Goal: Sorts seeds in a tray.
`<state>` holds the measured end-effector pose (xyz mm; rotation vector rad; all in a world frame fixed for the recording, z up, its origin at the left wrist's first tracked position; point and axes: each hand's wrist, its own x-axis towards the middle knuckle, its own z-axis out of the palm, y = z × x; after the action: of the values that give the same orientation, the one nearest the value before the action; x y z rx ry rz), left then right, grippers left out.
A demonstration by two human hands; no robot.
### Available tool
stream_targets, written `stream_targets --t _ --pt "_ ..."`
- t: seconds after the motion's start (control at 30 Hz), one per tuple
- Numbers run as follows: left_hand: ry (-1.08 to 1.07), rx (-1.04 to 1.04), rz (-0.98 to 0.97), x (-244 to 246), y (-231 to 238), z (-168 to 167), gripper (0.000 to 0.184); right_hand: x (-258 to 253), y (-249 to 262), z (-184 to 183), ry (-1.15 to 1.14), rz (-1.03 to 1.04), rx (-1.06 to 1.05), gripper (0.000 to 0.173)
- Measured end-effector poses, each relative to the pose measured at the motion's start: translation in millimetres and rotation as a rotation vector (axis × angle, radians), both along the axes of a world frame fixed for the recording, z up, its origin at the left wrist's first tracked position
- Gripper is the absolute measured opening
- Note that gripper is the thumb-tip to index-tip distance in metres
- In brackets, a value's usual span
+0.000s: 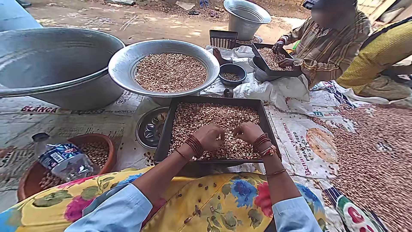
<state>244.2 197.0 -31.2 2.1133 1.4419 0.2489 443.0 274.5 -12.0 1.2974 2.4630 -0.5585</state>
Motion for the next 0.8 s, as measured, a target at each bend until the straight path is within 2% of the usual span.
stream_targets --t 0.1,0.13,0.17,0.2,0.27,0.37,0.43,0.57,0.63,0.7,0.77,0.8 --pt "-0.563 -0.148 0.241 -24.7 3.9 7.0 0.022 -8.4 -4.0 -6.1 -0.014 0.021 0.01 0.026" --pt "-0.707 -0.191 0.307 -32.6 4.8 9.1 0.022 -11.3 -5.6 -5.9 -0.019 0.026 0.009 0.025" --pt "-0.758 -0.21 0.348 -40.3 5.8 10.9 0.023 -13.7 -6.6 -6.1 -0.031 0.028 0.01 0.025" --pt "-0.71 -0.214 0.371 -46.8 6.1 13.7 0.022 -15.5 -7.4 -6.4 -0.045 0.026 0.013 0.026" --pt "-0.409 -0.173 0.371 -53.0 8.2 16.7 0.016 -17.3 -7.5 -8.5 -0.067 0.023 0.01 0.026" --pt "0.011 -0.131 0.201 -48.6 11.7 14.8 0.019 -16.1 -5.6 -11.8 -0.081 0.037 0.0 0.028" --pt "0.127 -0.161 0.146 -39.3 12.2 9.9 0.02 -15.8 -5.8 -11.7 -0.1 0.045 -0.002 0.03" --pt "0.242 -0.214 0.162 -26.3 12.6 -3.2 0.026 -14.9 -6.2 -9.2 -0.106 0.05 -0.016 0.031" --pt "0.233 -0.232 0.157 -28.5 13.1 0.5 0.027 -11.5 -5.0 -7.0 -0.07 0.025 -0.03 0.03" --pt "0.104 -0.276 0.088 -40.0 10.9 11.8 0.024 -4.4 -1.8 -4.8 -0.028 -0.027 -0.037 0.031" --pt "-0.244 -0.46 -0.084 -59.8 1.5 24.0 0.01 7.2 3.8 -2.5 0.0 -0.09 -0.039 0.034" --pt "-0.421 -0.589 -0.162 -68.9 -2.5 25.2 0.01 13.1 6.9 -1.1 -0.015 -0.128 -0.04 0.037"
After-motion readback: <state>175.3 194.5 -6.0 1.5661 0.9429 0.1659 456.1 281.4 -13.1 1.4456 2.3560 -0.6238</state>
